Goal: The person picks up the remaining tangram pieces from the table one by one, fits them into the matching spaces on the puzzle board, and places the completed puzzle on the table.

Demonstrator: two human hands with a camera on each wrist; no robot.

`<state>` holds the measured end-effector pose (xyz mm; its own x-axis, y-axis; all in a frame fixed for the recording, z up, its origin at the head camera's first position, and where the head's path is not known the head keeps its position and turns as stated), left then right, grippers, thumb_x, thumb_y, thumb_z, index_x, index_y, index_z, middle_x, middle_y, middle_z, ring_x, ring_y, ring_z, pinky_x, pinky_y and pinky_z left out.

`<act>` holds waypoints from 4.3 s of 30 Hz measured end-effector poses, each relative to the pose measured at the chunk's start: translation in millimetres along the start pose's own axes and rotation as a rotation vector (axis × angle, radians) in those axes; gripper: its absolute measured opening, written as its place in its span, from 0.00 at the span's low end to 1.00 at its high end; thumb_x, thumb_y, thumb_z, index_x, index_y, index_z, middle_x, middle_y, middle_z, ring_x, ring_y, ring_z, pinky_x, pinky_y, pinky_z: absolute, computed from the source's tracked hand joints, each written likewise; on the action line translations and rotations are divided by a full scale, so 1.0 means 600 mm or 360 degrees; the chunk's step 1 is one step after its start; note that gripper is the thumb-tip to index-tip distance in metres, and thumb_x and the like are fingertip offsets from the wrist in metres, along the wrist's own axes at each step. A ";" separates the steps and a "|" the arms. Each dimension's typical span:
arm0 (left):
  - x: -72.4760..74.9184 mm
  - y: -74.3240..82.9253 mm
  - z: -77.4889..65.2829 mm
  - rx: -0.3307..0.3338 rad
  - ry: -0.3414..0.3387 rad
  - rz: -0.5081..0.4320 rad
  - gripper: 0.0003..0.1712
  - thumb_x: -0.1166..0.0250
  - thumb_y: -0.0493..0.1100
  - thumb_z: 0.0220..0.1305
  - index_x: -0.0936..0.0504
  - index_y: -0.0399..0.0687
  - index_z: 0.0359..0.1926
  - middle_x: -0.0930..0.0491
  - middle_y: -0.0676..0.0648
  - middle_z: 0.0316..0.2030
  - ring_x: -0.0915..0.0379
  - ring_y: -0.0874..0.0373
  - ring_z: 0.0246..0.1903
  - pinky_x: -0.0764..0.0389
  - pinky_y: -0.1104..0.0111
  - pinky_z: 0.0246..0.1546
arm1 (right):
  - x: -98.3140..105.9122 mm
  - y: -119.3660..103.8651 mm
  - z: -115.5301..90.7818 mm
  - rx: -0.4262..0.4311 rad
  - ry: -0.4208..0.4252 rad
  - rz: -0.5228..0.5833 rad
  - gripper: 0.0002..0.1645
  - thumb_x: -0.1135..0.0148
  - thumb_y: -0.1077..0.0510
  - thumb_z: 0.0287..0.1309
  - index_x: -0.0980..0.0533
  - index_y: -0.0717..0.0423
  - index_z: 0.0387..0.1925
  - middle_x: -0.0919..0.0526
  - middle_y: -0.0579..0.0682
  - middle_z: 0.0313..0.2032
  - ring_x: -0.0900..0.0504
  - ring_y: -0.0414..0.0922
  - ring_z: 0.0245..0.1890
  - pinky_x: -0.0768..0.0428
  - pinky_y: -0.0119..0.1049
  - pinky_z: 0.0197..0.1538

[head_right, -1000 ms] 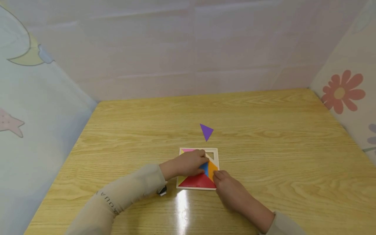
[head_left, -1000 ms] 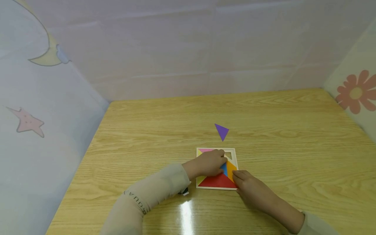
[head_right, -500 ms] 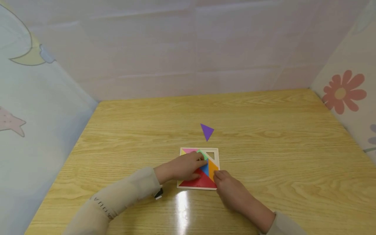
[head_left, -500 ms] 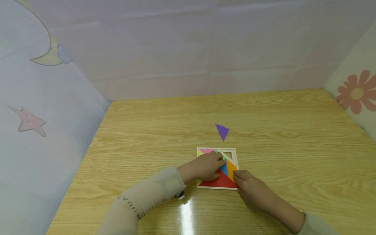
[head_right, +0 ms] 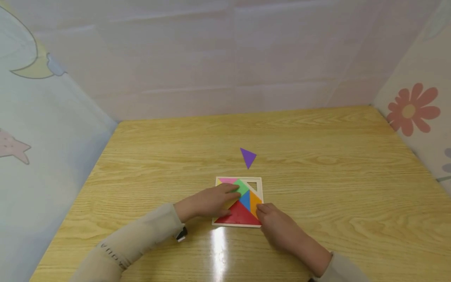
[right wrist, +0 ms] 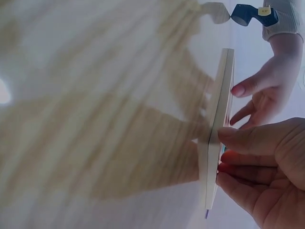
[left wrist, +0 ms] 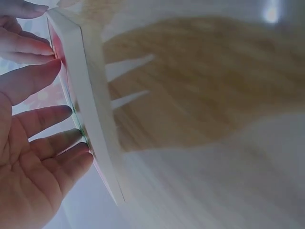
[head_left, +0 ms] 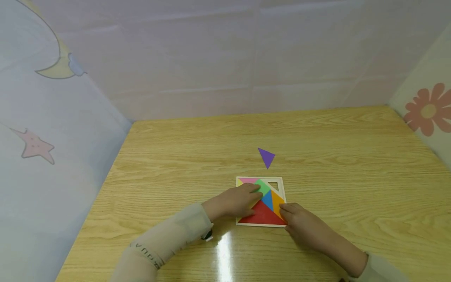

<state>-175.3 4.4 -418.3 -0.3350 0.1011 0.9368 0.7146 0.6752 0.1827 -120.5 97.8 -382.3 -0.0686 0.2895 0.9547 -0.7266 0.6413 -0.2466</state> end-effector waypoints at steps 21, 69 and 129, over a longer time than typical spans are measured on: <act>0.004 -0.021 -0.030 -0.0051 -0.0026 -0.0133 0.35 0.42 0.53 0.54 0.40 0.48 0.62 0.50 0.47 0.63 0.59 0.56 0.62 0.51 0.69 0.59 | -0.002 0.039 0.005 -0.0240 -0.0296 0.0298 0.19 0.38 0.60 0.44 0.24 0.67 0.39 0.24 0.58 0.42 0.27 0.54 0.44 0.27 0.47 0.43; 0.010 -0.020 -0.024 -0.0056 -0.0055 -0.0108 0.41 0.36 0.53 0.48 0.40 0.43 0.61 0.48 0.45 0.62 0.55 0.54 0.62 0.49 0.71 0.58 | 0.013 0.174 0.104 -0.0496 -0.0230 0.0504 0.22 0.42 0.60 0.50 0.29 0.73 0.43 0.24 0.63 0.38 0.26 0.55 0.37 0.26 0.47 0.38; 0.005 -0.018 -0.020 -0.0027 -0.0075 -0.0055 0.41 0.36 0.53 0.48 0.40 0.43 0.61 0.48 0.46 0.62 0.53 0.54 0.61 0.46 0.71 0.58 | -0.030 0.235 0.198 -0.0822 -0.0251 0.0301 0.31 0.35 0.58 0.41 0.32 0.77 0.44 0.31 0.66 0.34 0.31 0.56 0.33 0.27 0.43 0.35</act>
<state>-176.5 -11.1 -413.8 -0.3880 0.1126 0.9148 0.7124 0.6663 0.2201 -303.0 98.6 -414.7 -0.2949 0.3491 0.8895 -0.2661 0.8640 -0.4274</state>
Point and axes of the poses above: each hand's wrist, its own z-axis towards the middle knuckle, its own x-axis out of the back of the hand, y = z × x, the point moved 8 cm from there along z, towards the middle knuckle
